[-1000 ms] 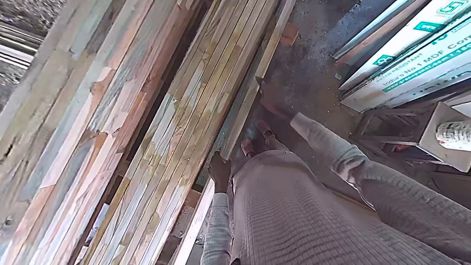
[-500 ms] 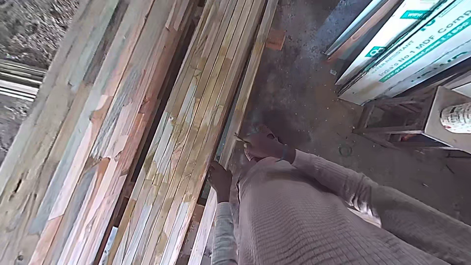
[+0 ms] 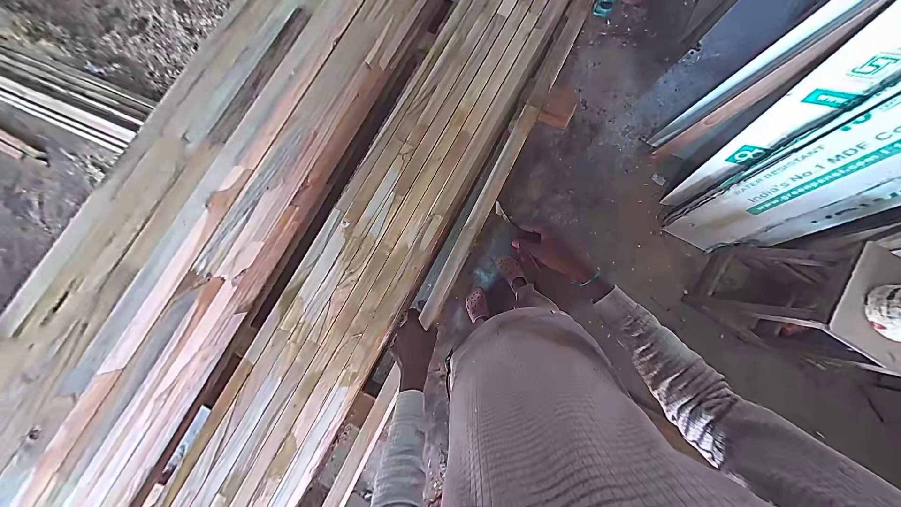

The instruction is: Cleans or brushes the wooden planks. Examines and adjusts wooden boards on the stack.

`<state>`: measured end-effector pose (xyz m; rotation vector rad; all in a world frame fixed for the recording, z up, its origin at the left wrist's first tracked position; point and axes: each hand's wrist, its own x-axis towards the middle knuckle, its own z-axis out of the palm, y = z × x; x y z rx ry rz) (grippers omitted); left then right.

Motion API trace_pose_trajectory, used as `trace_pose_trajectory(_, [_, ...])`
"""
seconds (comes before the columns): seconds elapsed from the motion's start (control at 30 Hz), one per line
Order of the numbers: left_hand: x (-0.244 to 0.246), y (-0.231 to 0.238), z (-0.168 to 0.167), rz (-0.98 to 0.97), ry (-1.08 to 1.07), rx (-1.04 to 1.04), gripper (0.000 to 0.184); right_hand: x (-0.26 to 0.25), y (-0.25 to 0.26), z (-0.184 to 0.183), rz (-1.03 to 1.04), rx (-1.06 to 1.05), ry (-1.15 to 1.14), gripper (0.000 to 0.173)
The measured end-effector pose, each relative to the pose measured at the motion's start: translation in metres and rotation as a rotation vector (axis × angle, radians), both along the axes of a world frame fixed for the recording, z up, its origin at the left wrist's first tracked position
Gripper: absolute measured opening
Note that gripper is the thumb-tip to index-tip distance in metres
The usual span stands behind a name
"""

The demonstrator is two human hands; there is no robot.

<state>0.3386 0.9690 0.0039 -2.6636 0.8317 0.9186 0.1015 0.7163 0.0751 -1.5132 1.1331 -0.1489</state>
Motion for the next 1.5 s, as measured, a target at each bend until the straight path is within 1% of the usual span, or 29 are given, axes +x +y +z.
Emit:
trace_pose_trajectory(0.07, [-0.005,0.001,0.001,-0.010,-0.040,0.000,0.062,0.016,0.001,0.002,0.117,-0.259,0.130,0.047])
trace_pose_trajectory(0.1, [-0.004,0.001,0.000,-0.027,-0.031,0.000,0.062,0.024,-0.003,-0.011,0.155,-0.383,0.141,0.049])
trace_pose_trajectory(0.13, [-0.002,0.001,0.000,-0.041,-0.001,0.005,0.065,0.032,-0.007,-0.025,0.175,-0.473,0.135,0.053])
trace_pose_trajectory(0.2, [0.006,0.005,-0.003,-0.050,0.107,-0.010,0.066,0.039,-0.007,-0.072,0.174,-0.622,0.094,0.060])
trace_pose_trajectory(0.27, [0.012,0.010,-0.005,-0.058,0.184,-0.039,0.064,0.033,0.003,-0.109,0.144,-0.686,0.100,0.063])
trace_pose_trajectory(0.33, [0.012,0.009,-0.003,-0.049,0.153,-0.079,0.055,0.023,0.009,-0.119,0.085,-0.657,0.097,0.062])
trace_pose_trajectory(0.37, [0.005,0.007,-0.002,-0.037,0.107,-0.096,0.049,0.018,0.008,-0.114,0.056,-0.629,0.124,0.060])
trace_pose_trajectory(0.4, [-0.002,0.006,0.000,-0.023,0.057,-0.103,0.045,0.016,0.008,-0.103,0.020,-0.592,0.172,0.060])
trace_pose_trajectory(0.47, [-0.016,0.006,0.000,-0.008,-0.029,-0.112,0.042,0.019,-0.002,-0.064,-0.041,-0.494,0.264,0.055])
trace_pose_trajectory(0.53, [-0.025,0.011,-0.003,-0.010,-0.072,-0.105,0.043,0.039,-0.028,-0.035,0.012,-0.400,0.445,0.048])
trace_pose_trajectory(0.57, [-0.027,0.010,-0.003,-0.012,-0.086,-0.105,0.044,0.051,-0.040,-0.023,0.061,-0.362,0.511,0.041])
trace_pose_trajectory(0.6, [-0.028,0.009,-0.003,-0.014,-0.097,-0.107,0.046,0.062,-0.043,-0.011,0.114,-0.325,0.563,0.035])
trace_pose_trajectory(0.67, [-0.031,0.007,-0.001,-0.004,-0.107,-0.087,0.049,0.078,-0.021,0.000,0.167,-0.299,0.584,0.026])
trace_pose_trajectory(0.73, [-0.031,0.005,-0.002,0.015,-0.107,-0.077,0.049,0.087,0.023,0.005,0.272,-0.325,0.570,0.025])
trace_pose_trajectory(0.77, [-0.030,0.006,-0.002,0.019,-0.108,-0.073,0.048,0.089,0.048,0.003,0.357,-0.344,0.565,0.020])
trace_pose_trajectory(0.83, [-0.032,0.008,-0.004,0.021,-0.125,-0.087,0.048,0.088,0.086,0.005,0.555,-0.352,0.609,0.022])
trace_pose_trajectory(0.9, [-0.032,0.009,-0.004,0.013,-0.137,-0.111,0.054,0.079,0.110,0.008,0.704,-0.419,0.624,0.025])
trace_pose_trajectory(0.93, [-0.028,0.009,-0.004,-0.006,-0.127,-0.112,0.058,0.074,0.113,0.011,0.720,-0.406,0.602,0.026])
trace_pose_trajectory(0.97, [-0.020,0.008,-0.003,-0.023,-0.072,-0.090,0.060,0.070,0.109,0.018,0.704,-0.306,0.577,0.027])
trace_pose_trajectory(1.0, [-0.006,0.005,-0.001,-0.026,0.051,-0.056,0.062,0.066,0.100,0.024,0.656,-0.219,0.547,0.028])
trace_pose_trajectory(1.03, [0.010,0.005,0.000,-0.001,0.223,-0.059,0.065,0.059,0.090,0.024,0.566,-0.191,0.500,0.025])
trace_pose_trajectory(1.07, [0.025,0.007,-0.004,0.047,0.406,-0.099,0.064,0.052,0.078,0.021,0.459,-0.219,0.429,0.022])
trace_pose_trajectory(1.13, [0.046,0.017,-0.027,0.193,0.724,-0.137,0.063,0.043,0.054,0.013,0.281,-0.324,0.287,0.023])
trace_pose_trajectory(1.2, [0.054,0.018,-0.037,0.275,0.863,-0.130,0.058,0.044,0.030,-0.004,0.176,-0.450,0.204,0.034])
trace_pose_trajectory(1.3, [0.055,0.016,-0.039,0.269,0.859,-0.099,0.057,0.052,0.009,-0.050,0.143,-0.622,0.130,0.048])
trace_pose_trajectory(1.37, [0.053,0.017,-0.039,0.255,0.842,-0.089,0.055,0.052,0.017,-0.091,0.163,-0.701,0.119,0.055])
trace_pose_trajectory(1.4, [0.051,0.017,-0.038,0.261,0.833,-0.093,0.054,0.051,0.028,-0.103,0.189,-0.692,0.151,0.059])
trace_pose_trajectory(1.43, [0.049,0.017,-0.035,0.271,0.820,-0.092,0.055,0.049,0.043,-0.103,0.217,-0.632,0.193,0.063])
trace_pose_trajectory(1.5, [0.047,0.013,-0.027,0.261,0.769,-0.086,0.060,0.044,0.073,-0.083,0.276,-0.490,0.327,0.068])
